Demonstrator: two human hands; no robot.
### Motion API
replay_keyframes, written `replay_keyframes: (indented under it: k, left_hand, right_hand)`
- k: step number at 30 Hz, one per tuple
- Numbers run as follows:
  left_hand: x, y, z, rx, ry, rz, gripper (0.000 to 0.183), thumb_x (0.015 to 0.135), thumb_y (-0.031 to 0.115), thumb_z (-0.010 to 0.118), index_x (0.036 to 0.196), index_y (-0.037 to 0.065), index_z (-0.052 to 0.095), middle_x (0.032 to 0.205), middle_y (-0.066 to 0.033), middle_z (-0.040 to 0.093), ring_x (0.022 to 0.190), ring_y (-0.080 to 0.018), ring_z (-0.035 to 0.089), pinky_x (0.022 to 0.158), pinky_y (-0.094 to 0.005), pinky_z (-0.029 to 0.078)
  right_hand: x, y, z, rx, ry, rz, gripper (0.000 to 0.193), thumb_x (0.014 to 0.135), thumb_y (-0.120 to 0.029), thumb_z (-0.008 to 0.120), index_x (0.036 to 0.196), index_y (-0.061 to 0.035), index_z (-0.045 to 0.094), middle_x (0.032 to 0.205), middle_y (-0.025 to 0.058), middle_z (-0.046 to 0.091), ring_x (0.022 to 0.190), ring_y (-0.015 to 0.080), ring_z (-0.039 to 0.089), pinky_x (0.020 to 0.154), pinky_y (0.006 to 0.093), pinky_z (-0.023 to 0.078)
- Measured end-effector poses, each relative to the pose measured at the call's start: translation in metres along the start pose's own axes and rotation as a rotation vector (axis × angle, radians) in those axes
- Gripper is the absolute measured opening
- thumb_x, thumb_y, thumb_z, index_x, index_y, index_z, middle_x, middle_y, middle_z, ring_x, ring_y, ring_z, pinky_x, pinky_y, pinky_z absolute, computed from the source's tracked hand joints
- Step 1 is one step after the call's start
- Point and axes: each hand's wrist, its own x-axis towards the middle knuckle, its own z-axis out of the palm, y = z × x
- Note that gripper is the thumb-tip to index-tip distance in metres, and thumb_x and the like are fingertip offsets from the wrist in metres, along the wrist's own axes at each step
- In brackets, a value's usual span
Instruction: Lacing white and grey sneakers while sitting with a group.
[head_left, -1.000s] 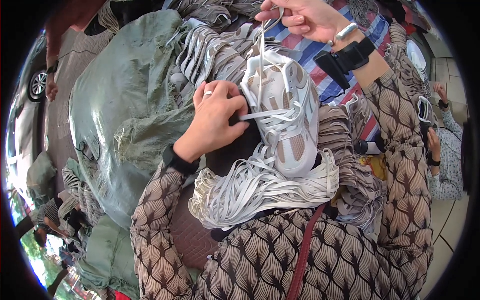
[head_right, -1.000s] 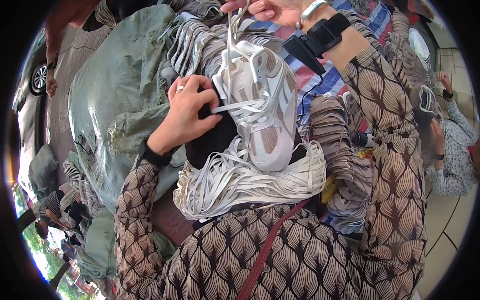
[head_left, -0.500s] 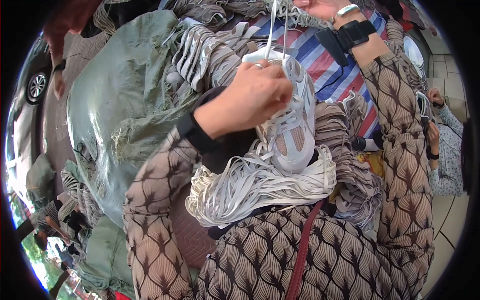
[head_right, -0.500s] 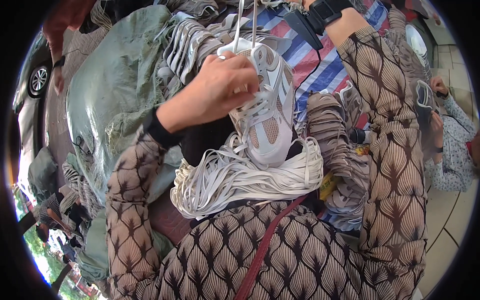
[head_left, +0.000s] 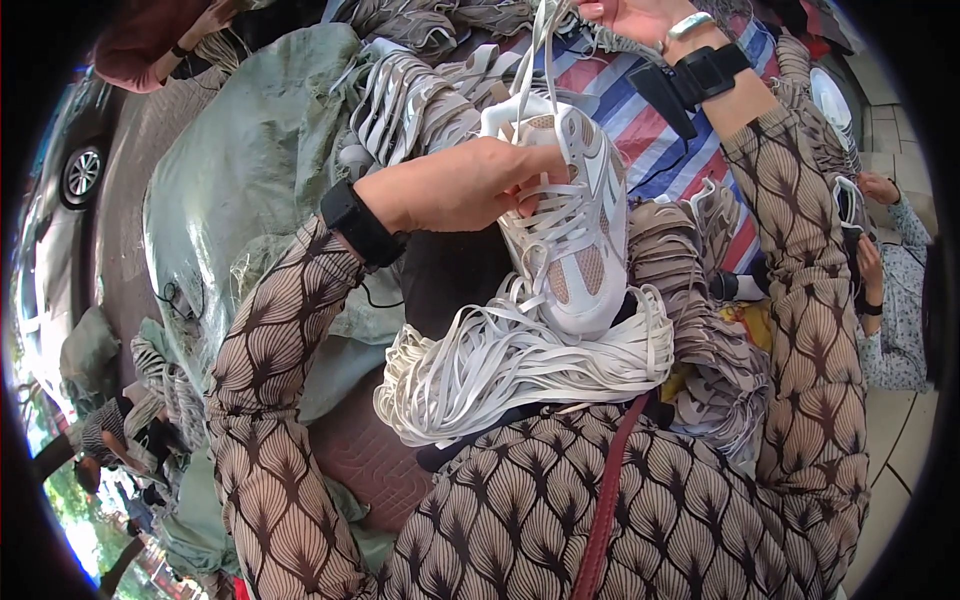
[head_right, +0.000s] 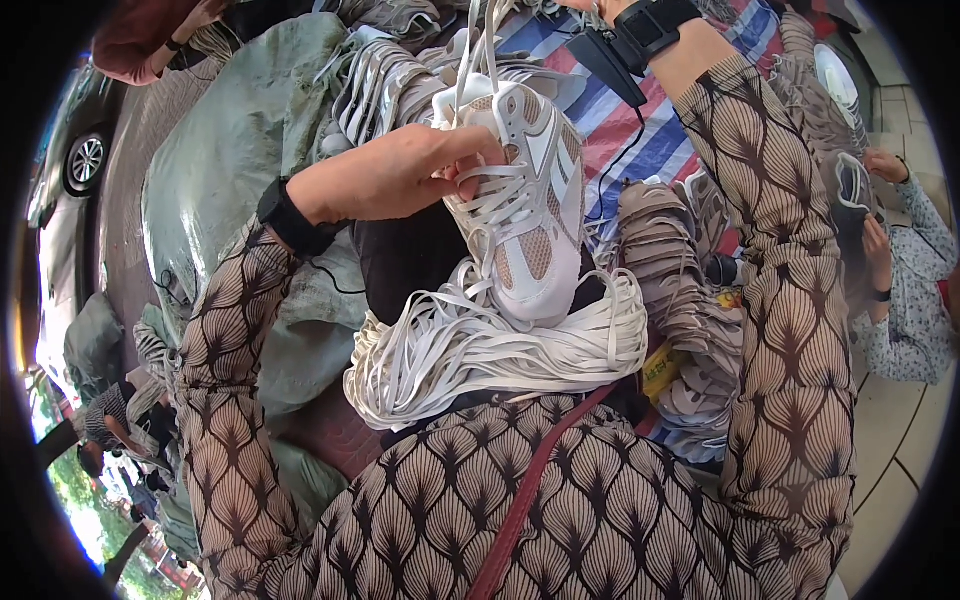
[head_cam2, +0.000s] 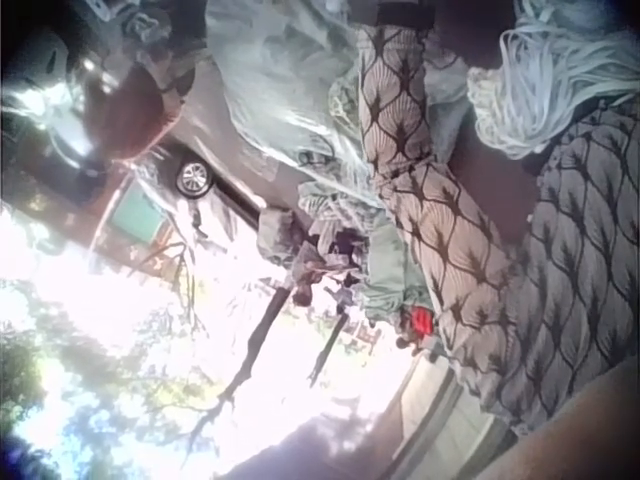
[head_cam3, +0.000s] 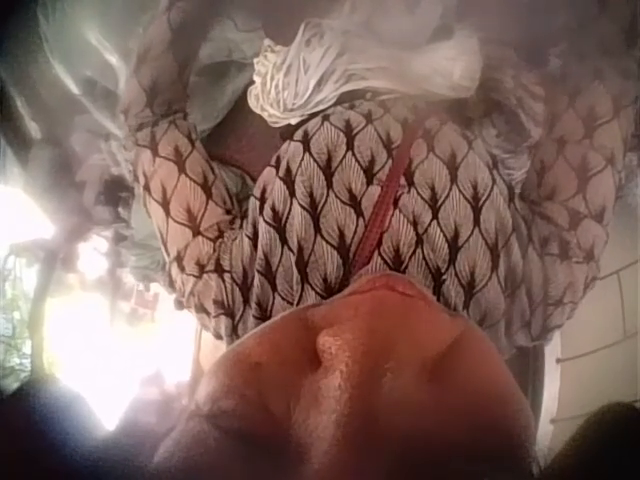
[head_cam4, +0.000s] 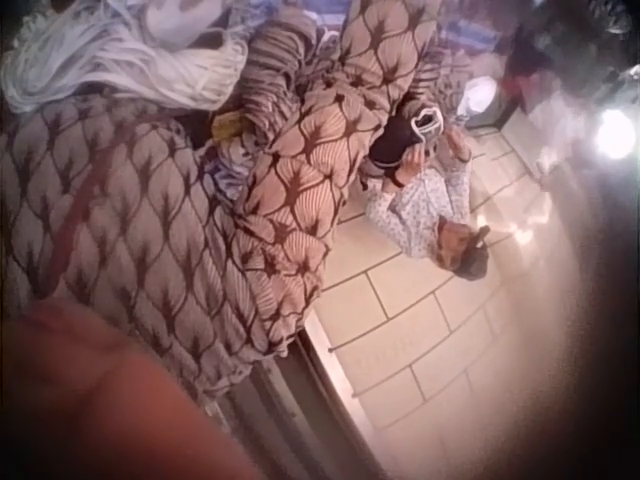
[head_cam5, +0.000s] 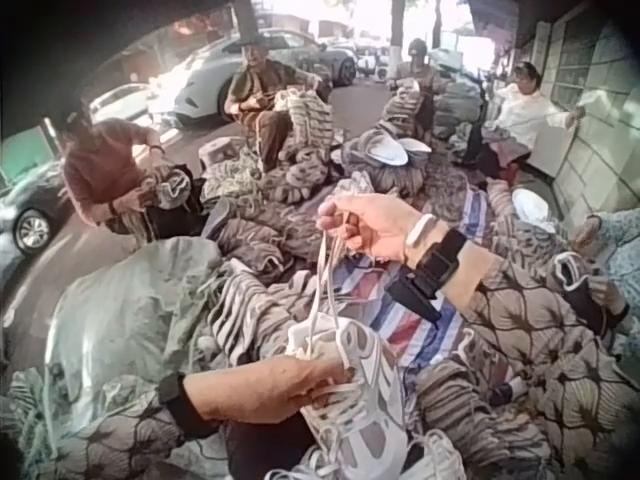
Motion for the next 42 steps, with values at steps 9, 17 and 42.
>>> replay_keyframes:
  k: [9, 17, 42]
  left_hand:
    - [-0.003, 0.020, -0.003, -0.204, -0.078, -0.094, 0.038, 0.080, -0.005, 0.051, 0.115, 0.008, 0.044, 0.081, -0.0089, 0.061, 0.077, -0.0226, 0.061, 0.068, -0.0320, 0.048]
    - [-0.005, 0.014, 0.011, 0.058, -0.039, -0.031, 0.045, 0.078, -0.008, 0.050, 0.120, 0.009, 0.046, 0.082, -0.0107, 0.060, 0.077, -0.0261, 0.061, 0.070, -0.0361, 0.049]
    - [-0.005, 0.054, 0.073, 0.615, 0.432, -0.092, 0.044, 0.069, 0.006, 0.062, 0.111, 0.013, 0.055, 0.119, -0.0066, 0.052, 0.095, -0.0220, 0.053, 0.078, -0.0340, 0.041]
  right_hand:
    - [-0.002, 0.002, -0.002, 0.049, -0.077, -0.025, 0.019, 0.092, -0.019, 0.050, 0.090, -0.0027, 0.060, 0.084, 0.0086, 0.063, 0.058, 0.0090, 0.047, 0.047, 0.0201, 0.037]
    - [-0.010, 0.002, 0.008, 0.040, 0.003, -0.013, 0.020, 0.093, -0.020, 0.050, 0.090, -0.0028, 0.060, 0.082, 0.0081, 0.064, 0.058, 0.0089, 0.049, 0.047, 0.0202, 0.039]
    - [0.009, -0.005, -0.001, -0.304, 0.170, -0.489, 0.026, 0.094, -0.021, 0.046, 0.078, -0.0038, 0.057, 0.062, 0.0015, 0.055, 0.058, 0.0104, 0.055, 0.055, 0.0225, 0.045]
